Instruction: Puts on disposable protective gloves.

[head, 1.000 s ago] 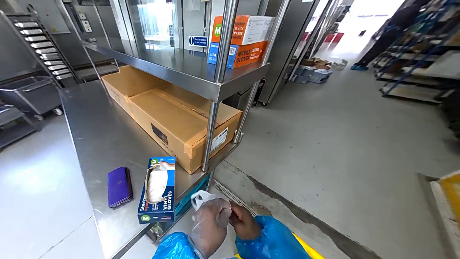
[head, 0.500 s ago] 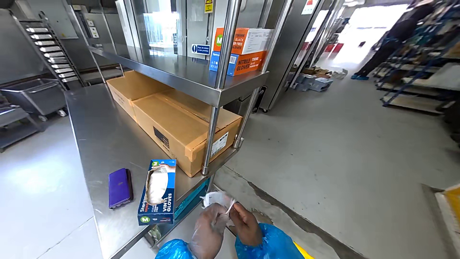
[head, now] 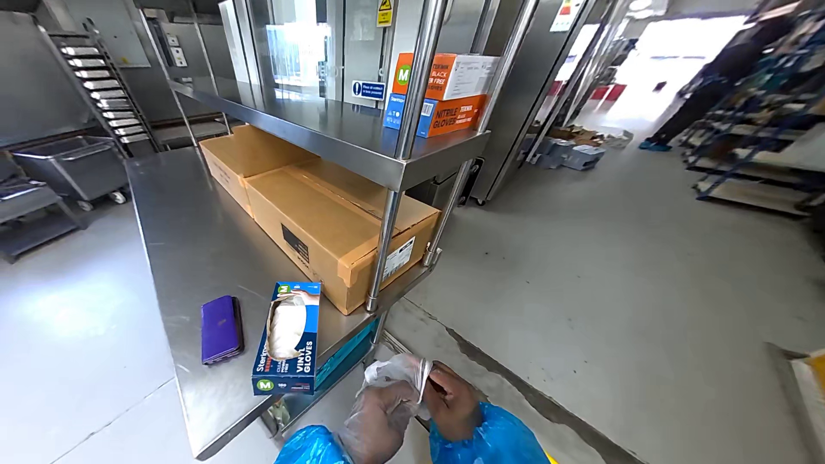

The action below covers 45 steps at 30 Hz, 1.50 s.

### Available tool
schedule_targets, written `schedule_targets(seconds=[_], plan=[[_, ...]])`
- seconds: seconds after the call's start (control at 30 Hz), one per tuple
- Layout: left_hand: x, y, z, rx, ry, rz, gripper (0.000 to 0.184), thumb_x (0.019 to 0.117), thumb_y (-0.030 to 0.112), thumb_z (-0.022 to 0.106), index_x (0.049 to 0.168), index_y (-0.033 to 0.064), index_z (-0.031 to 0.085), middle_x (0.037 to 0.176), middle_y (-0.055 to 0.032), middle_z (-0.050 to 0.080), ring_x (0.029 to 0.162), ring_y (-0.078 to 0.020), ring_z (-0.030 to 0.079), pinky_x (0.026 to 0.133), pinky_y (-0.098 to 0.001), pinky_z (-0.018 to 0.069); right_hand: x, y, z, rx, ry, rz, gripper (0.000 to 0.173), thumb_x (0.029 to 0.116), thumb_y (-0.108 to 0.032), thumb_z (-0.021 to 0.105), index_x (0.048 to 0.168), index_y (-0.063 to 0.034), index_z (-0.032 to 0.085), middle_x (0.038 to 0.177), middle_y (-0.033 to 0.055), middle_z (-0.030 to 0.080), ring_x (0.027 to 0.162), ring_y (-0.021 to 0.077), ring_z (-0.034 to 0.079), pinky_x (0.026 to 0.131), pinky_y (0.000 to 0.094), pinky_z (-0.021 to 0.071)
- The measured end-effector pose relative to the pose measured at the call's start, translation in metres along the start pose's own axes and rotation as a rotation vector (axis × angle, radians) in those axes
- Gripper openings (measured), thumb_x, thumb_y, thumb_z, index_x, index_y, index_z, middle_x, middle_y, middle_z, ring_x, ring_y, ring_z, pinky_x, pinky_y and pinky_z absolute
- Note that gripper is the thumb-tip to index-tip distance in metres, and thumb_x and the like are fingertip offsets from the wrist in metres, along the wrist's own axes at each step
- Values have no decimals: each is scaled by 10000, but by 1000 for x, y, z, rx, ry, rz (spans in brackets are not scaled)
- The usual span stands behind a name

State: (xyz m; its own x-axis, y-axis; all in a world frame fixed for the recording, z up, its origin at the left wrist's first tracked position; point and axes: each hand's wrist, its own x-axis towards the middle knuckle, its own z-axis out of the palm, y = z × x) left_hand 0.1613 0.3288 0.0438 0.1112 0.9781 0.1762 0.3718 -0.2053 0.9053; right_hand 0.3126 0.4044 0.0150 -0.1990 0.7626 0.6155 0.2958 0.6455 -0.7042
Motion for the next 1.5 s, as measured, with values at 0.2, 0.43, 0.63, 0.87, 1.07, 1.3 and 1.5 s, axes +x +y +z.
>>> schedule_targets(seconds=[0.2,0.43,0.63,0.87,1.07,1.3,1.5], plan=[[-3,-1,3,-36,-62,-75,216,1006,138,557,1049,-3,715,1016,-148,714,984,-211,685,918,-417,543,0,-19,0,372,-108,350,262,885,46,533,1052,81,731,958,57,766,854,-43,690,810,141,563],[1,1,6,-57,-20,-219,261,1025,228,546,1093,24,695,1007,-118,685,923,-184,654,863,-388,533,17,-37,-3,716,-173,809,274,1023,55,396,1146,64,641,912,25,742,807,64,711,772,243,603],[19,1,6,-114,132,-346,380,993,344,602,1201,25,610,1061,-113,631,942,-190,625,864,-388,532,18,-37,8,517,-277,632,316,1018,-65,443,1243,78,613,1088,56,702,927,-13,646,815,169,530],[25,-22,5,-339,352,-136,269,1025,186,494,1048,20,704,1035,-47,712,984,-90,663,916,-314,540,14,-24,14,474,-223,507,307,993,-59,440,1107,100,676,1055,75,716,975,-31,635,903,167,501],[32,-15,-16,-322,383,-41,245,1018,188,474,934,44,654,835,15,630,824,-55,614,804,-274,519,11,-26,21,36,-318,185,339,977,-18,472,1202,122,684,1136,261,725,1065,310,724,978,428,550],[30,21,-29,452,25,272,249,1012,170,544,927,16,720,914,-151,725,963,-327,698,915,-511,526,23,-21,14,-238,-480,196,383,895,-102,638,1194,136,643,1100,254,719,1061,339,705,990,466,529],[26,19,-23,229,4,67,279,1041,194,530,1035,-22,706,947,-204,715,948,-345,706,876,-528,554,34,4,-2,300,-445,185,256,943,13,491,1101,134,653,1005,104,720,955,36,672,905,226,547]])
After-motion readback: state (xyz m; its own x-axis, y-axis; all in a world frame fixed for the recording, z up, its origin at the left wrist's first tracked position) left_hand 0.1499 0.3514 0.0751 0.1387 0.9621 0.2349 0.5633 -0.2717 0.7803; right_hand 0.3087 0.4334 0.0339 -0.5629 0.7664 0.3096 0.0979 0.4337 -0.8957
